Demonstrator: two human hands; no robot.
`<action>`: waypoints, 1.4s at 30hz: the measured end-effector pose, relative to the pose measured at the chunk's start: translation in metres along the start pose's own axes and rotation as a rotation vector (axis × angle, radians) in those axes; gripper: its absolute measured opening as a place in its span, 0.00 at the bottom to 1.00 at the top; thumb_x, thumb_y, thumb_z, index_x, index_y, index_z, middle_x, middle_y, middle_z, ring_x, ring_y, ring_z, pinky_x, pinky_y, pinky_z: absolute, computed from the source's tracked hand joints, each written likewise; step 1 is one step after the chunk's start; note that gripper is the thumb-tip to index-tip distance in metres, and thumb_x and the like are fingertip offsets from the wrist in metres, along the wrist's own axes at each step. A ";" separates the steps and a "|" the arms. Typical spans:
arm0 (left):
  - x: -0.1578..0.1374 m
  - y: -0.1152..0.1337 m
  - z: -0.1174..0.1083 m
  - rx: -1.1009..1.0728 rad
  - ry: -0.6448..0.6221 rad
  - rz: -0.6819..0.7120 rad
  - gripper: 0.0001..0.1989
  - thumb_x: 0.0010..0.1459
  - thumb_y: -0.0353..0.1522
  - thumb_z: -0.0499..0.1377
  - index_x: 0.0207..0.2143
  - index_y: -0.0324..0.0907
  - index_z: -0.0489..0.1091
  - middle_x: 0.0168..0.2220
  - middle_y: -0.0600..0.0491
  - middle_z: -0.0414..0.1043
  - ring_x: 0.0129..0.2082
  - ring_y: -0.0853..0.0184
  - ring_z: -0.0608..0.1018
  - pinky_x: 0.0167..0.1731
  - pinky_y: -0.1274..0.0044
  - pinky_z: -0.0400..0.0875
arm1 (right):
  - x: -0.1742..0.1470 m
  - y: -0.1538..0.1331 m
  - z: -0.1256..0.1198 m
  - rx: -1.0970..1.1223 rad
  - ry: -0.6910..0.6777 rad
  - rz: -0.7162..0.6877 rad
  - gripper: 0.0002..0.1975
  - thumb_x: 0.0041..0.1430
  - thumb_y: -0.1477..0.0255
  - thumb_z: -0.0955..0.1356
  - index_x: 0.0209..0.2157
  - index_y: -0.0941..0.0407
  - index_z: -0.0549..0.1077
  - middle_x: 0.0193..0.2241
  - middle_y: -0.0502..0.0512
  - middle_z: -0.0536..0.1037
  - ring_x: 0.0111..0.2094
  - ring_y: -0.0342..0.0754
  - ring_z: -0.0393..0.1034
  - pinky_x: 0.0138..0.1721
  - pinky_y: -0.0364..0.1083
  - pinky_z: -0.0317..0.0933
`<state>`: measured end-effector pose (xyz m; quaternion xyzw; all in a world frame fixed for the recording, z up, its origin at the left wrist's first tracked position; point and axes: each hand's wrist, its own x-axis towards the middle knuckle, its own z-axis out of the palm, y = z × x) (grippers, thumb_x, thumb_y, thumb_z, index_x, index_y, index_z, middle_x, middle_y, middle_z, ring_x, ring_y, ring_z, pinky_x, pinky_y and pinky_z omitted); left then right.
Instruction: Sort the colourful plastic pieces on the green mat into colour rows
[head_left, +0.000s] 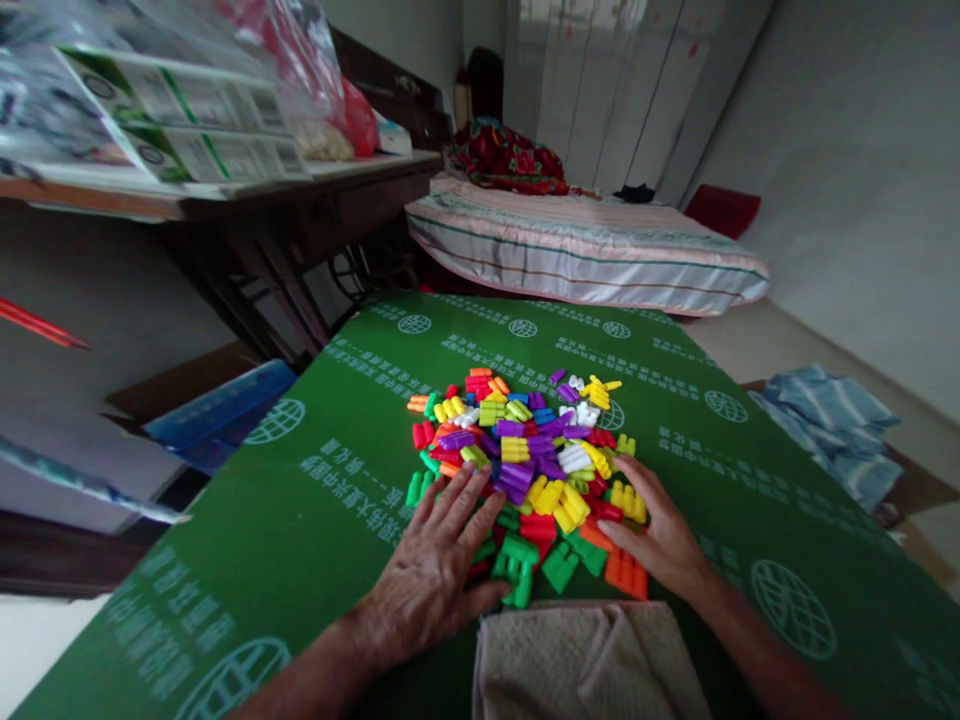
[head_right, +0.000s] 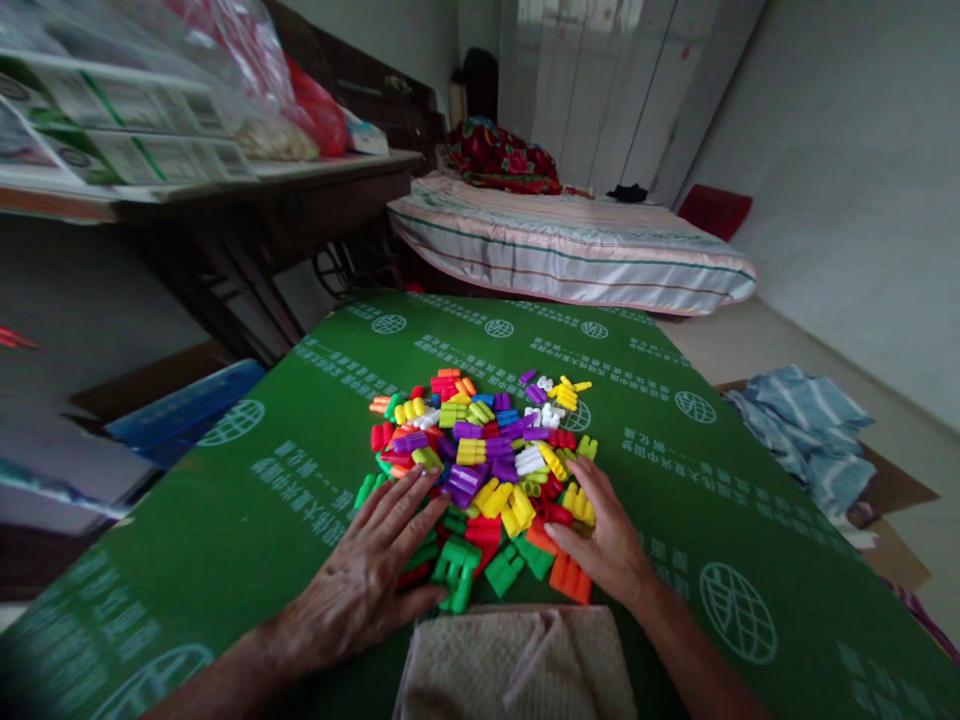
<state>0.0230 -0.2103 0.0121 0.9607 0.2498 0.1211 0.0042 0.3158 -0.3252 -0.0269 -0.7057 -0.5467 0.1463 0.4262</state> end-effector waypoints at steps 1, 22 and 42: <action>0.000 0.001 0.002 -0.002 0.005 -0.007 0.43 0.54 0.53 0.56 0.66 0.46 0.44 0.68 0.41 0.46 0.66 0.48 0.54 0.59 0.52 0.61 | 0.007 -0.003 0.005 0.027 0.013 -0.012 0.34 0.52 0.62 0.70 0.61 0.50 0.62 0.61 0.58 0.64 0.62 0.56 0.58 0.62 0.56 0.55; 0.011 -0.009 0.013 -0.022 0.092 -0.154 0.36 0.58 0.51 0.52 0.62 0.40 0.55 0.64 0.40 0.55 0.65 0.51 0.59 0.58 0.57 0.64 | 0.108 -0.028 0.050 0.161 0.049 -0.108 0.22 0.54 0.61 0.67 0.49 0.55 0.73 0.52 0.62 0.73 0.55 0.54 0.67 0.53 0.56 0.65; 0.042 -0.004 0.012 -0.012 0.097 -0.089 0.45 0.53 0.57 0.52 0.65 0.41 0.49 0.66 0.39 0.50 0.66 0.47 0.54 0.60 0.50 0.56 | 0.035 -0.010 0.044 -0.335 -0.006 -0.451 0.24 0.62 0.64 0.65 0.58 0.55 0.66 0.55 0.63 0.71 0.57 0.56 0.65 0.57 0.57 0.62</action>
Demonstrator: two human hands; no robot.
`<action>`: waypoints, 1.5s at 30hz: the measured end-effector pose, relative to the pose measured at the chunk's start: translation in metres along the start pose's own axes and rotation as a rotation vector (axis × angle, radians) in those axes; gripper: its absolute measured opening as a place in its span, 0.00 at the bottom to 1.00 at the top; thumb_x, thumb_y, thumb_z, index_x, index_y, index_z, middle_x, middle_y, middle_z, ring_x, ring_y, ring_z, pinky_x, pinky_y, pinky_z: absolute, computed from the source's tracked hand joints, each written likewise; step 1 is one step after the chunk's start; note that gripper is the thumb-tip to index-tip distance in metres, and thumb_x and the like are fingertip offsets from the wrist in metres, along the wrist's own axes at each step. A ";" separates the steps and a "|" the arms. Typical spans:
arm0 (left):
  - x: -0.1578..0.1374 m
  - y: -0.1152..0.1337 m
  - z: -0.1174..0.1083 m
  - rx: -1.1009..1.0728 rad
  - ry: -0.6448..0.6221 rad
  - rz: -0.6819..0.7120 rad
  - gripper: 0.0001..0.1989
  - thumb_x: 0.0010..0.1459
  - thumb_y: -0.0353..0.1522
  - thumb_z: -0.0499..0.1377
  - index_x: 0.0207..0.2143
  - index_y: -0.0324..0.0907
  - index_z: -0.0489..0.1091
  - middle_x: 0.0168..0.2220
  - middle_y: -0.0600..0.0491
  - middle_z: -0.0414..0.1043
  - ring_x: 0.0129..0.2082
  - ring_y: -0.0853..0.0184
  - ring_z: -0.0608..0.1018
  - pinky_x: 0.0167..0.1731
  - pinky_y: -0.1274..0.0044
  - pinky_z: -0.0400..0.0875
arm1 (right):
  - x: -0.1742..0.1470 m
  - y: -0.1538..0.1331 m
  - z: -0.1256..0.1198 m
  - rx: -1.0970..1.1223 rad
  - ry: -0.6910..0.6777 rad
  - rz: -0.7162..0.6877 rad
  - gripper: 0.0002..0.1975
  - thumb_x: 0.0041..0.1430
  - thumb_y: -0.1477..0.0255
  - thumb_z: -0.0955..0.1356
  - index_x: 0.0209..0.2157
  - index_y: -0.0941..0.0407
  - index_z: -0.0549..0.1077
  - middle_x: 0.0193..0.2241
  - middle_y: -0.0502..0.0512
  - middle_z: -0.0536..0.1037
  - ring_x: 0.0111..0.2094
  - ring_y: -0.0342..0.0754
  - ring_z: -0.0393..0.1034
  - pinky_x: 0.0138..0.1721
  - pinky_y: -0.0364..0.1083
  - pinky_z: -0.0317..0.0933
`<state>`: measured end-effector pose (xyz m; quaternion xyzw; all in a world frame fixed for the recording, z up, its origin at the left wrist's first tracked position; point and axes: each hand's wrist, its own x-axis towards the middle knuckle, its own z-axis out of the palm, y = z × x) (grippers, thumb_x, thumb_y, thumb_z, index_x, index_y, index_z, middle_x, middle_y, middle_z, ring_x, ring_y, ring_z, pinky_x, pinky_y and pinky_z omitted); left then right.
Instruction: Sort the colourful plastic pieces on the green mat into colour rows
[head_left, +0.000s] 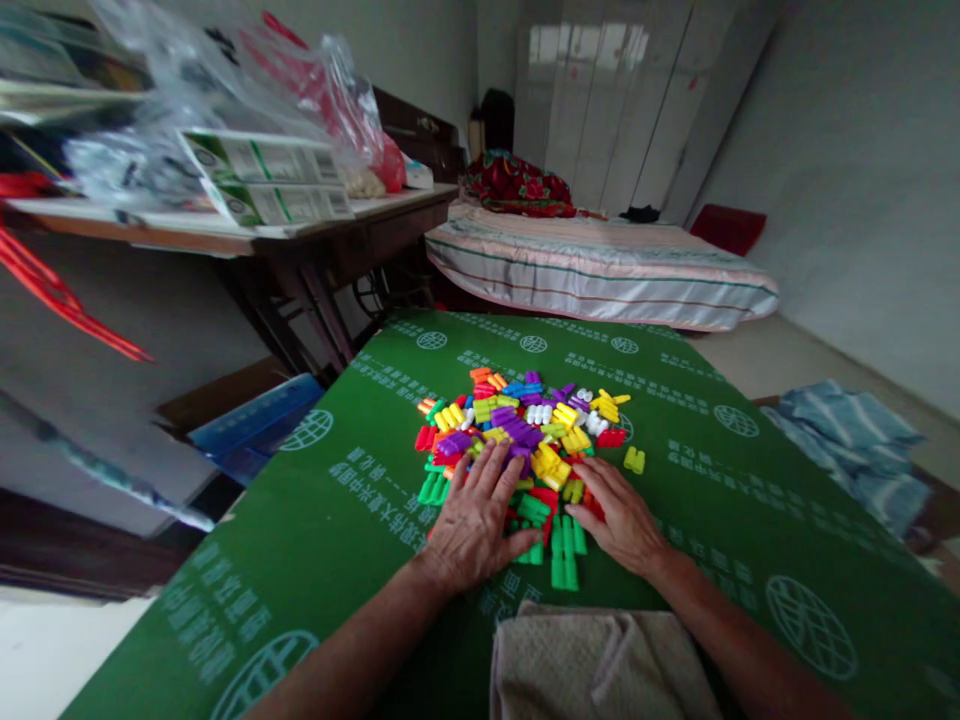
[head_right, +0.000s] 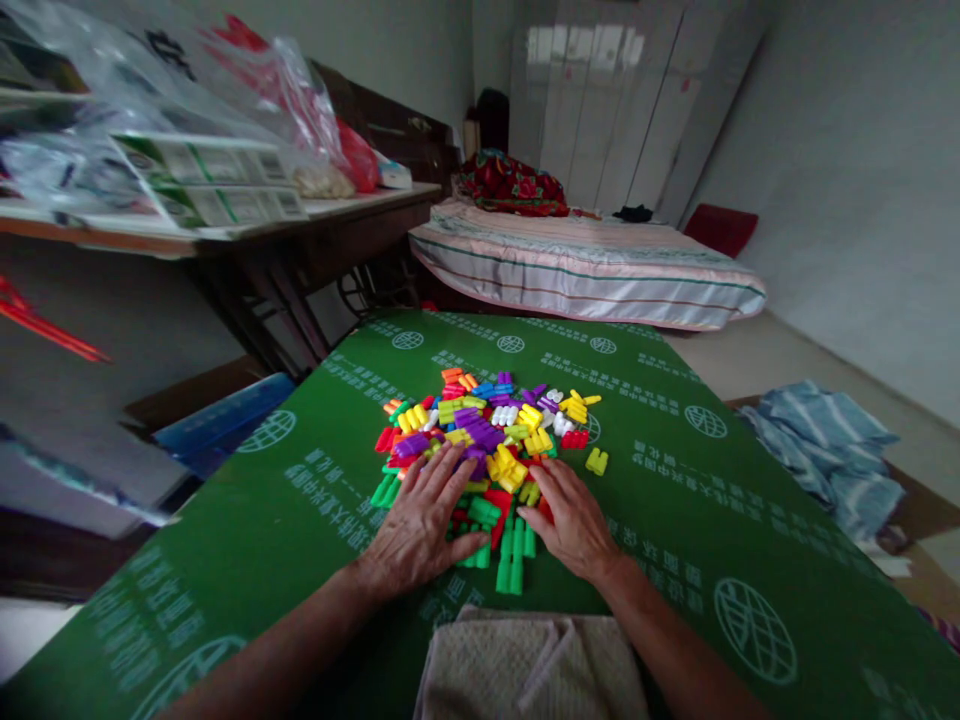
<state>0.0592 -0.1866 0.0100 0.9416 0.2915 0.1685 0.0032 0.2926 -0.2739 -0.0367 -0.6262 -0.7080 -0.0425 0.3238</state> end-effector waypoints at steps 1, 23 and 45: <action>0.000 0.001 0.001 -0.003 0.003 0.009 0.44 0.54 0.57 0.52 0.65 0.41 0.49 0.66 0.39 0.51 0.65 0.48 0.56 0.60 0.51 0.57 | 0.006 0.001 0.004 -0.006 0.029 -0.008 0.23 0.62 0.64 0.65 0.57 0.56 0.67 0.53 0.64 0.72 0.56 0.56 0.66 0.57 0.57 0.63; -0.011 -0.007 0.007 0.122 0.210 0.106 0.26 0.61 0.43 0.52 0.58 0.39 0.61 0.61 0.41 0.62 0.59 0.55 0.68 0.54 0.61 0.68 | 0.042 -0.005 0.015 0.063 0.203 0.068 0.18 0.63 0.65 0.63 0.51 0.56 0.72 0.49 0.62 0.75 0.52 0.53 0.69 0.55 0.53 0.64; -0.040 -0.021 -0.005 0.289 0.349 0.087 0.29 0.59 0.44 0.54 0.58 0.38 0.59 0.58 0.42 0.66 0.59 0.56 0.68 0.52 0.63 0.69 | 0.099 0.085 0.012 -0.045 0.279 0.456 0.24 0.58 0.57 0.63 0.46 0.59 0.75 0.45 0.65 0.77 0.48 0.56 0.69 0.53 0.54 0.60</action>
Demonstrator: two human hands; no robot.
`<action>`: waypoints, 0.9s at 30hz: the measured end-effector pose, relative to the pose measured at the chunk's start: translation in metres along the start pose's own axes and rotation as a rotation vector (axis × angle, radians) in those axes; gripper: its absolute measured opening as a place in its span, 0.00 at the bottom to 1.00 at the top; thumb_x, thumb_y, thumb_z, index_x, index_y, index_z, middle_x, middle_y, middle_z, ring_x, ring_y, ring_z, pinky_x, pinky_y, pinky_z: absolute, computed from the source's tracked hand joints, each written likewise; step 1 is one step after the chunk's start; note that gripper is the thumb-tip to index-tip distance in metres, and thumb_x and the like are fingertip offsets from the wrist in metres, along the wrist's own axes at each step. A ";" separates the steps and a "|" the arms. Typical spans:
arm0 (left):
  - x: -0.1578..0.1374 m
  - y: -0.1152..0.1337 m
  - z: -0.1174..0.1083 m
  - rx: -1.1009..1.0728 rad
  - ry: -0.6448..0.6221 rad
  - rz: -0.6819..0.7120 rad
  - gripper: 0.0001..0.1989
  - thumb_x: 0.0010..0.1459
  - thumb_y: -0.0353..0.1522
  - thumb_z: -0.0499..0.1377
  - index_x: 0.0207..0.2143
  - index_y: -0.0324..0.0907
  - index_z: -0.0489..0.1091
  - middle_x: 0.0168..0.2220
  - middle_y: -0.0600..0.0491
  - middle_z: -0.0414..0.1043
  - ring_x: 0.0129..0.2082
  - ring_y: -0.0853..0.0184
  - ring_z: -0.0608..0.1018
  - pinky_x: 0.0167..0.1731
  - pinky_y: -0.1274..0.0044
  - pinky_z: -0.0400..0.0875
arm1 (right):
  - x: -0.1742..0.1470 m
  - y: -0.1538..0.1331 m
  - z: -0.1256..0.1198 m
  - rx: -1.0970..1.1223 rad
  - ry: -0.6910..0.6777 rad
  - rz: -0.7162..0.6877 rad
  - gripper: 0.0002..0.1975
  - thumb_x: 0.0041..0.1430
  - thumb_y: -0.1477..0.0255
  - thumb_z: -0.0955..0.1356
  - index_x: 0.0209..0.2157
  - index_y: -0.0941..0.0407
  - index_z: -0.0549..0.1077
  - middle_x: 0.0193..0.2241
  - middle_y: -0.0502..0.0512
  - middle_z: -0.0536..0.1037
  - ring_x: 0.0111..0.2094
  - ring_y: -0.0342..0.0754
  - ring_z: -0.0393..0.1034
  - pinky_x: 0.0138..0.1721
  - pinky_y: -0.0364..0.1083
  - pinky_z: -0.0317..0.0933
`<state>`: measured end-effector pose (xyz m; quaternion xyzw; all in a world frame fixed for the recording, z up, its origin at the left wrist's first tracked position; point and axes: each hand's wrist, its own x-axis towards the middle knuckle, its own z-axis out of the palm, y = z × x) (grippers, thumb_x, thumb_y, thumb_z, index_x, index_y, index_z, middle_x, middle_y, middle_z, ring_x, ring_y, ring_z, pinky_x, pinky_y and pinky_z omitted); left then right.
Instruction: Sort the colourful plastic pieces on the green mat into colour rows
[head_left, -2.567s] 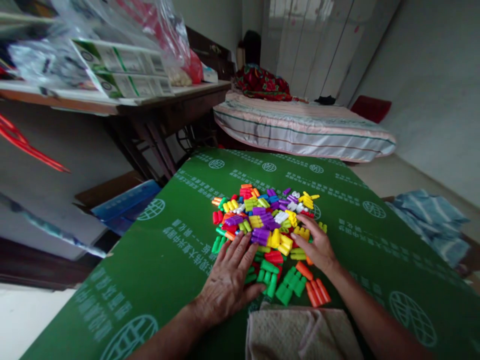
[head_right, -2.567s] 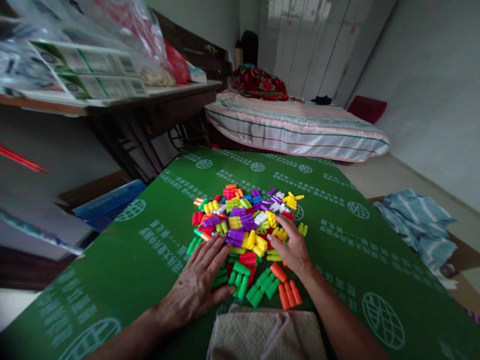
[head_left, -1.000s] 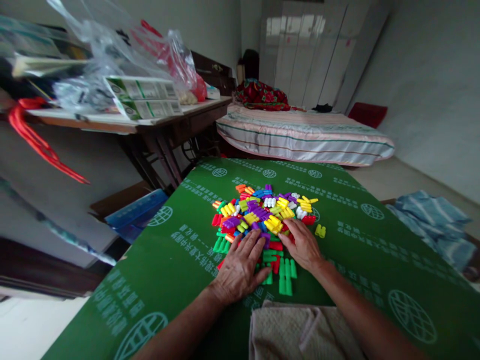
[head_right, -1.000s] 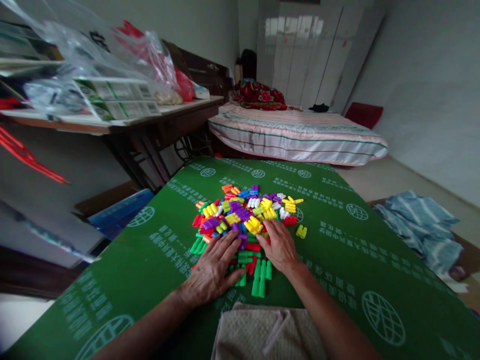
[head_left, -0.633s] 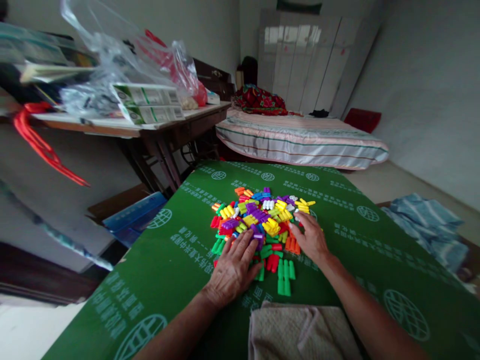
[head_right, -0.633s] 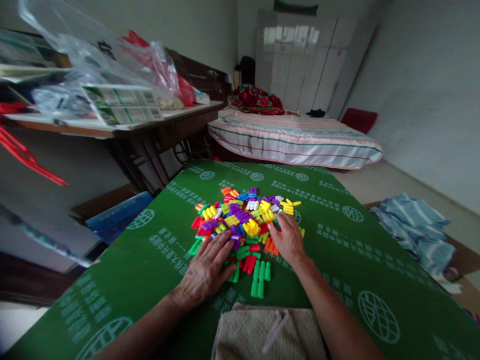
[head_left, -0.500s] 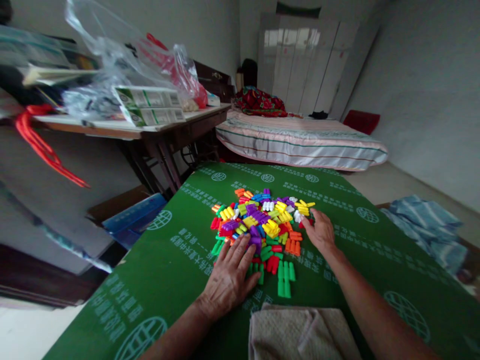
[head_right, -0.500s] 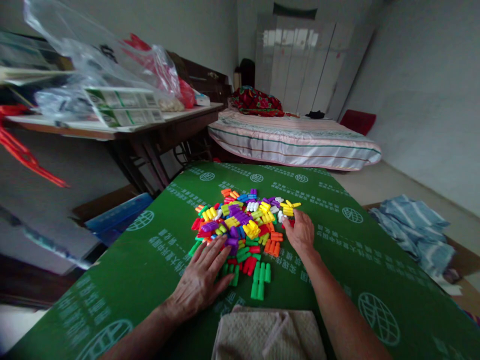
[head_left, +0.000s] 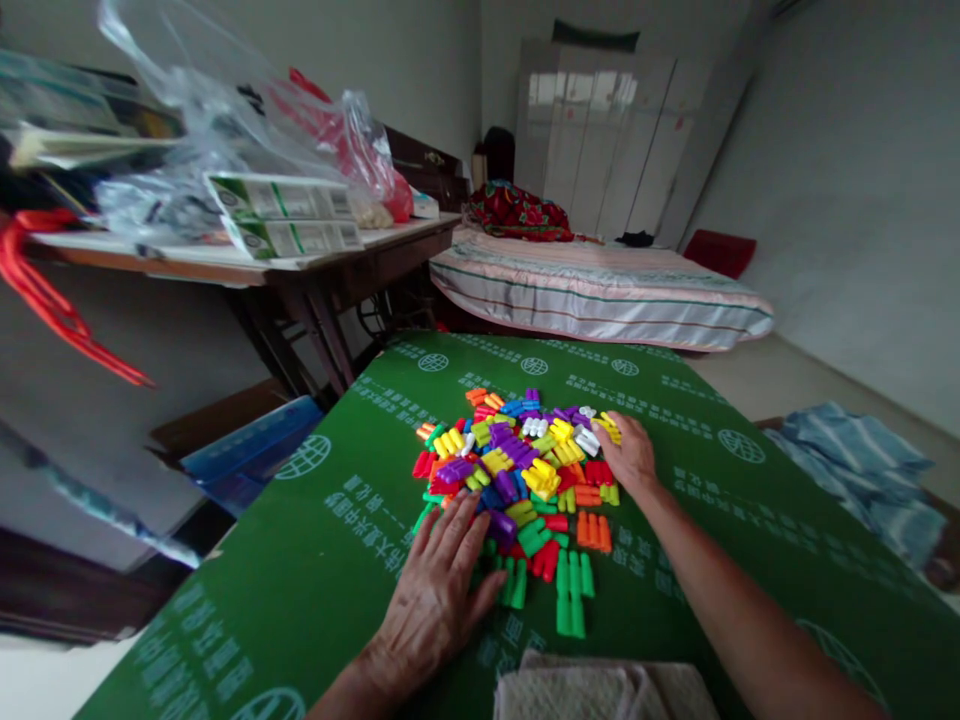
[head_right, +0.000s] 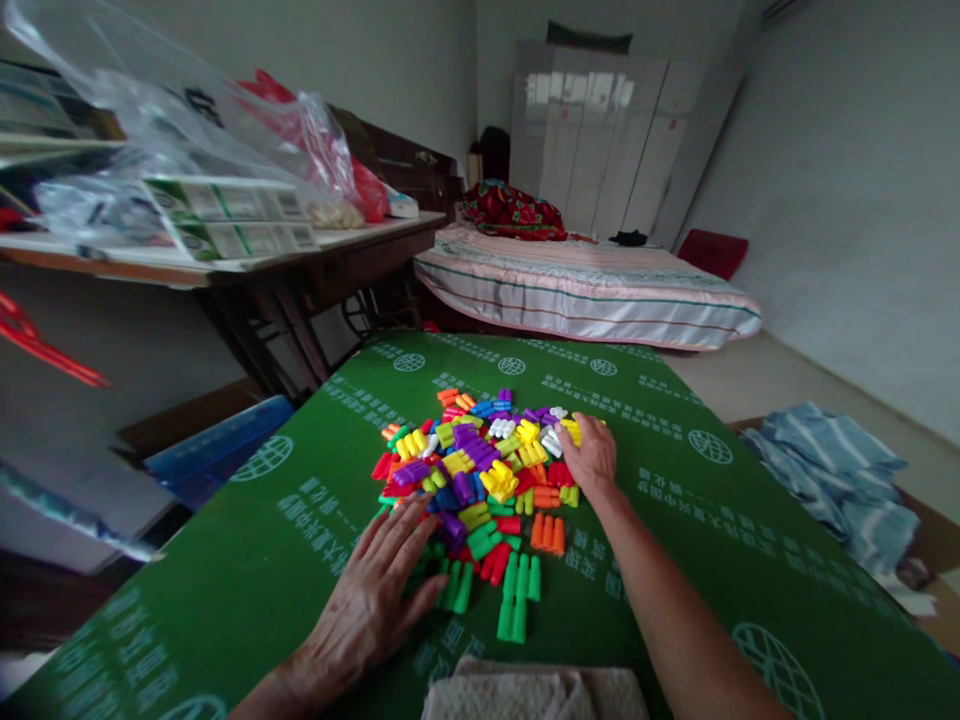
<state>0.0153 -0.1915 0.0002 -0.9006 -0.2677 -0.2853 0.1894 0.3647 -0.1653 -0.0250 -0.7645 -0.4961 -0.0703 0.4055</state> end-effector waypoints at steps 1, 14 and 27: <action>-0.003 -0.003 -0.003 0.015 -0.014 -0.012 0.30 0.59 0.45 0.54 0.59 0.37 0.59 0.58 0.41 0.65 0.58 0.56 0.68 0.51 0.63 0.70 | 0.013 0.009 0.001 -0.031 -0.034 0.056 0.25 0.58 0.56 0.63 0.47 0.60 0.75 0.45 0.66 0.76 0.49 0.57 0.69 0.53 0.55 0.59; -0.012 -0.008 0.004 -0.013 -0.164 -0.080 0.41 0.56 0.53 0.53 0.65 0.39 0.49 0.61 0.41 0.61 0.60 0.53 0.66 0.51 0.61 0.69 | 0.002 -0.018 0.037 0.165 -0.227 -0.008 0.23 0.61 0.55 0.58 0.28 0.54 0.76 0.32 0.57 0.78 0.40 0.50 0.69 0.47 0.48 0.60; -0.022 -0.026 0.002 -0.146 -0.200 -0.163 0.36 0.57 0.50 0.55 0.62 0.43 0.55 0.62 0.41 0.59 0.62 0.53 0.64 0.56 0.59 0.68 | -0.029 -0.018 -0.012 0.299 -0.168 0.177 0.21 0.54 0.54 0.62 0.34 0.54 0.78 0.35 0.56 0.81 0.37 0.52 0.74 0.41 0.50 0.65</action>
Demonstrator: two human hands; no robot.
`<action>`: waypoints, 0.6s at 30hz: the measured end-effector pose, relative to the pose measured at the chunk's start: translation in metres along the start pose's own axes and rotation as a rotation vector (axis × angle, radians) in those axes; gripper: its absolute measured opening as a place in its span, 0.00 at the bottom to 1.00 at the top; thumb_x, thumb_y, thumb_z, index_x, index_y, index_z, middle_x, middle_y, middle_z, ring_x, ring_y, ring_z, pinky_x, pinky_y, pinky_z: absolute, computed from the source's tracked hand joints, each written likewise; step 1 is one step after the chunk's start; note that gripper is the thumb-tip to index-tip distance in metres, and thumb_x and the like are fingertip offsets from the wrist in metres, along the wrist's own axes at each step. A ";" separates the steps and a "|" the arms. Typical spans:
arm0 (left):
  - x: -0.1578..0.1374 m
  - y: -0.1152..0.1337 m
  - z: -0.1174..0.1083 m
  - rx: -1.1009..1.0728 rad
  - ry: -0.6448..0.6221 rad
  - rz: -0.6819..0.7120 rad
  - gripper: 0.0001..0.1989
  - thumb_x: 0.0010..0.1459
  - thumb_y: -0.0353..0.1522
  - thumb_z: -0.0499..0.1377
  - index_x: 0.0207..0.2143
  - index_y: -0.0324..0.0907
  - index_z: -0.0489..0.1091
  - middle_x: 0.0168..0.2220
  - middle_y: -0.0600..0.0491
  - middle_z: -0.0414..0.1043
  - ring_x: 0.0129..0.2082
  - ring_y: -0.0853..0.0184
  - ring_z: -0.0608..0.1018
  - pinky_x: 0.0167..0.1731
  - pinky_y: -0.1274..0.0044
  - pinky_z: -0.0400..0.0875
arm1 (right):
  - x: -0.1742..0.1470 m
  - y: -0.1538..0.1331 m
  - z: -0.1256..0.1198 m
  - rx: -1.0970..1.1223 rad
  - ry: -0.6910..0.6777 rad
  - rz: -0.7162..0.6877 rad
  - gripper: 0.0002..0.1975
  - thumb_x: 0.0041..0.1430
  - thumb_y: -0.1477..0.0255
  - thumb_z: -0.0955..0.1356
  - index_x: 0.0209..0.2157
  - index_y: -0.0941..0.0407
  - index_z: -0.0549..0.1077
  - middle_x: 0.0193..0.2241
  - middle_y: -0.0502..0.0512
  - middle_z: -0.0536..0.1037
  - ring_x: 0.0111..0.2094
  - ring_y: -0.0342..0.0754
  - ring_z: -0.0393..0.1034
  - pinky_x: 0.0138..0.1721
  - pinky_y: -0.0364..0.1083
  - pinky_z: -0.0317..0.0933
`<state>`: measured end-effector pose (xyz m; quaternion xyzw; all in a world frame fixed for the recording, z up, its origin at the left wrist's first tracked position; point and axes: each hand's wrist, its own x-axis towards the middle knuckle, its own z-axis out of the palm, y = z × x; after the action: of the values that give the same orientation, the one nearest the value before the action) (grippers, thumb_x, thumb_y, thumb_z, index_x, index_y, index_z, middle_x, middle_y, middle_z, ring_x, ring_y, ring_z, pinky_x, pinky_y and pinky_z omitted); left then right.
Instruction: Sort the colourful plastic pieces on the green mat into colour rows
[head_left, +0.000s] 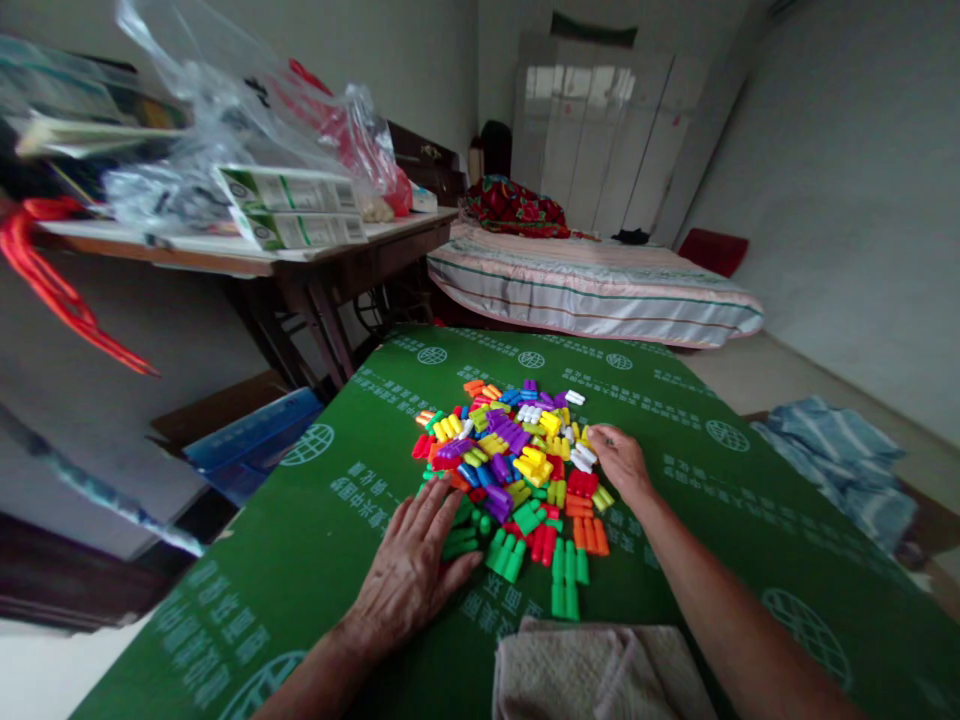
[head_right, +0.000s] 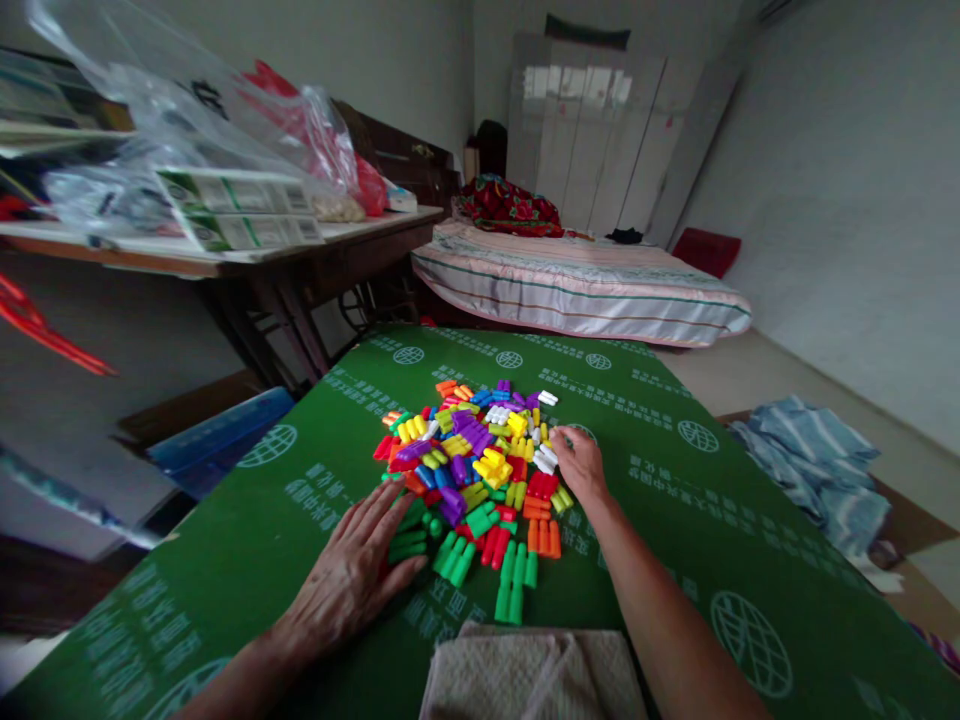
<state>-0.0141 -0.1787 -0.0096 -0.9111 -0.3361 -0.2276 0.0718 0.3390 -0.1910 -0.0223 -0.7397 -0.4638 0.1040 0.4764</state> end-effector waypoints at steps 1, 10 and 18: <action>-0.002 -0.003 0.000 -0.001 0.001 -0.019 0.35 0.56 0.50 0.55 0.62 0.43 0.56 0.62 0.42 0.60 0.62 0.53 0.64 0.56 0.59 0.68 | -0.006 0.005 -0.004 0.003 0.015 0.016 0.21 0.54 0.54 0.62 0.35 0.54 0.78 0.36 0.56 0.81 0.37 0.53 0.74 0.42 0.51 0.66; -0.003 -0.009 0.011 -0.099 -0.013 -0.182 0.30 0.59 0.47 0.52 0.60 0.41 0.59 0.60 0.41 0.63 0.60 0.54 0.66 0.55 0.61 0.70 | -0.065 0.004 -0.001 0.165 -0.037 0.005 0.18 0.53 0.58 0.66 0.39 0.53 0.78 0.40 0.56 0.82 0.43 0.54 0.75 0.48 0.54 0.66; 0.009 -0.026 -0.003 -0.257 -0.056 -0.290 0.30 0.60 0.49 0.49 0.58 0.39 0.60 0.60 0.43 0.64 0.58 0.60 0.69 0.56 0.68 0.69 | -0.067 0.004 -0.003 0.296 0.035 0.065 0.15 0.51 0.60 0.67 0.35 0.54 0.78 0.35 0.58 0.83 0.37 0.54 0.77 0.41 0.53 0.71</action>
<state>-0.0260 -0.1546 -0.0033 -0.8608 -0.4337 -0.2513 -0.0877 0.3069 -0.2457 -0.0433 -0.6776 -0.4111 0.1738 0.5845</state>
